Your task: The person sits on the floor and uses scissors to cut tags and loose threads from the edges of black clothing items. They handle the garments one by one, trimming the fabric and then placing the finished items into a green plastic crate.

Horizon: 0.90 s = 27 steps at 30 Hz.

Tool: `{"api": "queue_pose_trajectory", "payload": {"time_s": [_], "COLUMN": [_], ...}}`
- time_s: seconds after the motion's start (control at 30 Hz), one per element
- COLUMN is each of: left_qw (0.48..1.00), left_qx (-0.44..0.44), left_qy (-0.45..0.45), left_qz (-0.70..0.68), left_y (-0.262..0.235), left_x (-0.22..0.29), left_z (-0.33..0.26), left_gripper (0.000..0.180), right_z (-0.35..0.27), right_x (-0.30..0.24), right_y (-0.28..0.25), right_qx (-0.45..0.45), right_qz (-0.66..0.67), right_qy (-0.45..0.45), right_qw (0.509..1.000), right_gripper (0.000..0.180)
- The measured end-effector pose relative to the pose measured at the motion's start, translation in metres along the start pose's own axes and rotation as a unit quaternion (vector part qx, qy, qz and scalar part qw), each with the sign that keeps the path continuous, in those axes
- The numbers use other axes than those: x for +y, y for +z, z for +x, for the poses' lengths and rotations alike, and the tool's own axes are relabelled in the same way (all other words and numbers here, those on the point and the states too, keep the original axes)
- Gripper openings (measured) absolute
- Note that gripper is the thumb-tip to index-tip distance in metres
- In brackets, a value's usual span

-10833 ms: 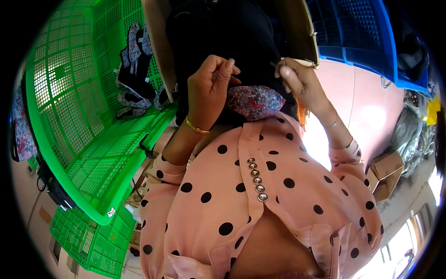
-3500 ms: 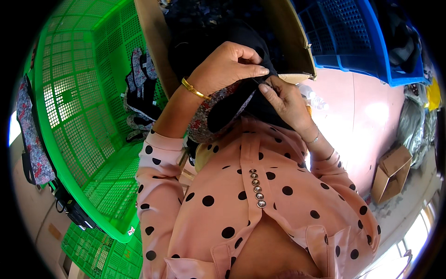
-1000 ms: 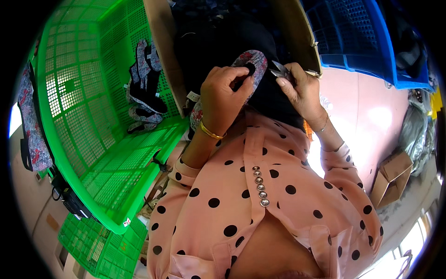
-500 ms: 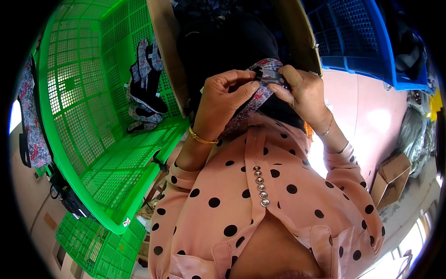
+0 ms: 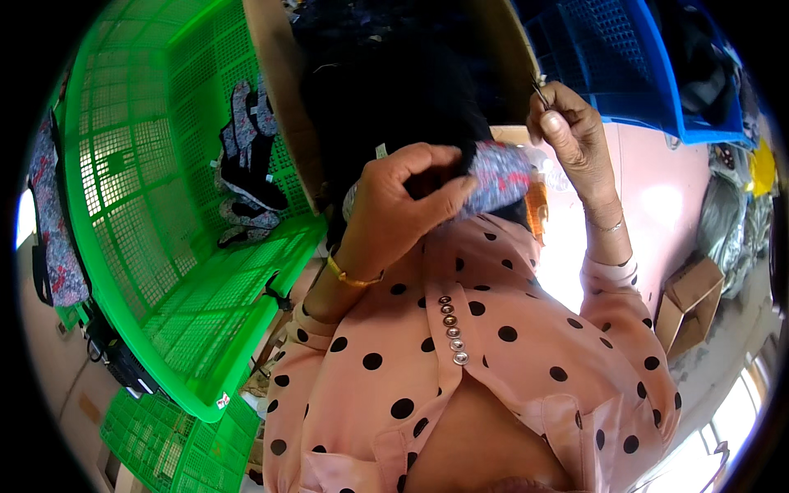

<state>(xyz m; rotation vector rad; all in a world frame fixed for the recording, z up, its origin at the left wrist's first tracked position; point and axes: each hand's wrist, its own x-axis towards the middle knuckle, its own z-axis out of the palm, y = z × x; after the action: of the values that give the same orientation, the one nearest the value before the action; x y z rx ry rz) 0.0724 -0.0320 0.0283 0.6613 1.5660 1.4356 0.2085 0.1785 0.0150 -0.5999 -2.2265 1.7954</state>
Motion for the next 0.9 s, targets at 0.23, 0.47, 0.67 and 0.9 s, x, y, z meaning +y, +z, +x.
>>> {"api": "queue_pose_trajectory", "payload": {"time_s": [0.23,0.47,0.67,0.9], "left_qw": [0.972,0.976,0.952,0.925], "left_qx": [-0.205,-0.176,-0.290,-0.320], "left_qy": [-0.028,-0.093,-0.091,-0.193], "left_qz": [-0.113,-0.092,-0.044,-0.063], "left_y": [-0.008,-0.034,-0.045,-0.035], "left_x": [0.035,0.011,-0.006,0.004], "left_z": [-0.005,-0.009,-0.017,-0.012], "left_gripper": [0.024,0.025,0.071,0.057], "right_z": [-0.004,-0.008,-0.008,0.008], "right_x": [-0.035,-0.013,-0.009,-0.022], "right_y": [0.030,0.039,0.052,0.047], "right_qx": [-0.173,-0.352,-0.327,-0.401], "right_qz": [0.212,0.237,0.142,0.086], "right_qy": [0.047,0.140,0.108,0.066], "right_qw": [0.961,0.895,0.928,0.910], "right_gripper": [0.063,0.024,0.020,0.042]}}
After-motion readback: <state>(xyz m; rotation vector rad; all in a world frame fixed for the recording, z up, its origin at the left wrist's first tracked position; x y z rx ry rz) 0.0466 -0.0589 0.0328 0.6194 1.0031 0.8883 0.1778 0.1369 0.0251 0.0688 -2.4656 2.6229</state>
